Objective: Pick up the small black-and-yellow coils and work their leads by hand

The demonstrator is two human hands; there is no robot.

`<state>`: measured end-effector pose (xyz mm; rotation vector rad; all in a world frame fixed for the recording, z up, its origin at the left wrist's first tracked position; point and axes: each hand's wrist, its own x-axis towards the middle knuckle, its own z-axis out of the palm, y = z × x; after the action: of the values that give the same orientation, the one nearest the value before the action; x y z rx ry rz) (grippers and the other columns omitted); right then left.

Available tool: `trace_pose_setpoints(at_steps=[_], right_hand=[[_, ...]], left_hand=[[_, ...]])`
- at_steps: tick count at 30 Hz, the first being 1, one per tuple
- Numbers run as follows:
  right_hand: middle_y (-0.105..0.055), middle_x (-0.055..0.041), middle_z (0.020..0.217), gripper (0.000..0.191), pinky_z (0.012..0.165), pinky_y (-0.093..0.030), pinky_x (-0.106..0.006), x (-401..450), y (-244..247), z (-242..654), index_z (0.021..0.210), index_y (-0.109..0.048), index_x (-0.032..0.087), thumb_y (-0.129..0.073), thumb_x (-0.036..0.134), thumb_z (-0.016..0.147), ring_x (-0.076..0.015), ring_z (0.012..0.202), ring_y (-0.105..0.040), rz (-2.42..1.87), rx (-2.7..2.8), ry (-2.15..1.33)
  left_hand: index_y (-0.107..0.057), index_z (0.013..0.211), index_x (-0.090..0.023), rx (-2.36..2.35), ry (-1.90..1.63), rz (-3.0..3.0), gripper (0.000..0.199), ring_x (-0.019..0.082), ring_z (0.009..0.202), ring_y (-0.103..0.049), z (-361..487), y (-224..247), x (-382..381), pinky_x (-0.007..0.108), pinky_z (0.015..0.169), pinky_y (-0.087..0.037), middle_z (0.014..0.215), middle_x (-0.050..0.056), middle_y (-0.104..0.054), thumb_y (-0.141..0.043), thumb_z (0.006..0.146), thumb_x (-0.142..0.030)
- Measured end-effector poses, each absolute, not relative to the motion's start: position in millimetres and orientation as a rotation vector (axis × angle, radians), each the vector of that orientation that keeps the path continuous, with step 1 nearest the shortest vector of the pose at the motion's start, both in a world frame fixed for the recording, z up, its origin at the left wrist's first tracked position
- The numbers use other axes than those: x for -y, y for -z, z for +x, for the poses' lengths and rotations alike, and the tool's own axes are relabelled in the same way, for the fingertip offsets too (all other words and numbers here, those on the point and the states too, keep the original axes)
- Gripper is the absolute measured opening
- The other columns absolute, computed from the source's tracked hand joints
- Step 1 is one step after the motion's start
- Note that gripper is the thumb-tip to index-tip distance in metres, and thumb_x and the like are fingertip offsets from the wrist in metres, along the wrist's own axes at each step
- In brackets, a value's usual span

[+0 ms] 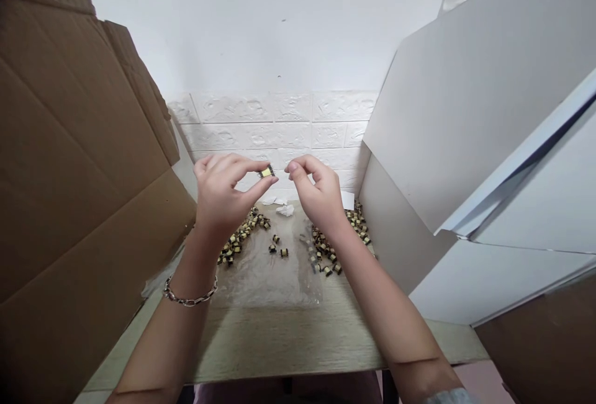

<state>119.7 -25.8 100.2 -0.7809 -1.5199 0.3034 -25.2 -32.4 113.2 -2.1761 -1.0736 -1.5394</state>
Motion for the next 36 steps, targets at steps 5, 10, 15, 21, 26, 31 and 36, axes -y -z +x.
trace_pose_setpoints(at_steps=[5,10,15,21,26,31,36], right_hand=[[-0.052,0.0024,0.062,0.021,0.063,-0.039,-0.024,13,-93,128,0.068,-0.056,0.018,-0.047,0.034,0.077,-0.0089,0.062,-0.048,-0.656,1.405,-0.472],[-0.051,0.0024,0.065,0.018,0.059,-0.038,-0.022,2,-82,123,0.072,-0.06,0.018,-0.054,0.034,0.072,-0.0062,0.057,-0.044,-0.588,1.209,-0.754],[-0.042,0.0054,0.061,0.022,0.053,-0.039,-0.02,8,-78,105,0.074,-0.061,0.019,-0.06,0.038,0.064,-0.0027,0.046,-0.035,-0.54,1.072,-1.151],[-0.051,0.0033,0.067,0.019,0.052,-0.04,-0.019,12,-77,99,0.072,-0.063,0.02,-0.065,0.034,0.059,-0.0032,0.049,-0.037,-0.509,0.988,-1.166],[-0.054,0.003,0.067,0.016,0.052,-0.039,-0.018,13,-80,106,0.069,-0.064,0.02,-0.066,0.032,0.058,-0.0036,0.052,-0.04,-0.48,0.972,-1.156],[-0.051,0.0039,0.06,0.013,0.052,-0.037,-0.017,17,-81,108,0.069,-0.064,0.02,-0.066,0.03,0.061,-0.0041,0.054,-0.041,-0.507,1.008,-1.111],[-0.047,0.0045,0.055,0.013,0.053,-0.035,-0.018,19,-80,107,0.066,-0.063,0.018,-0.066,0.03,0.061,-0.0046,0.054,-0.04,-0.547,1.011,-1.075]], left_hand=[[-0.06,0.078,-0.028,1.093,1.56,-2.171,0.013,0.019,0.085,-0.051,-20,-111,27,0.04,0.091,-0.019,0.081,-0.001,-0.063,-0.056,0.071,-0.037],[-0.06,0.077,-0.027,1.158,1.62,-2.047,0.014,0.019,0.084,-0.052,-21,-106,25,0.039,0.089,-0.02,0.081,0.0,-0.063,-0.056,0.071,-0.039],[-0.059,0.078,-0.027,1.186,1.641,-1.954,0.014,0.019,0.085,-0.051,-18,-101,26,0.039,0.089,-0.02,0.081,0.0,-0.063,-0.056,0.071,-0.039],[-0.059,0.078,-0.027,1.166,1.627,-1.992,0.015,0.019,0.084,-0.052,-11,-96,26,0.039,0.09,-0.019,0.08,0.0,-0.063,-0.057,0.07,-0.039],[-0.06,0.079,-0.026,1.166,1.619,-2.036,0.015,0.019,0.085,-0.051,-7,-94,27,0.04,0.091,-0.017,0.079,0.0,-0.062,-0.055,0.072,-0.038],[-0.059,0.079,-0.026,1.165,1.607,-2.048,0.015,0.019,0.085,-0.051,-6,-93,29,0.04,0.091,-0.016,0.079,0.0,-0.062,-0.054,0.072,-0.039],[-0.059,0.079,-0.026,1.156,1.572,-2.022,0.016,0.018,0.084,-0.052,-6,-93,28,0.039,0.09,-0.018,0.079,0.0,-0.062,-0.053,0.073,-0.039]])
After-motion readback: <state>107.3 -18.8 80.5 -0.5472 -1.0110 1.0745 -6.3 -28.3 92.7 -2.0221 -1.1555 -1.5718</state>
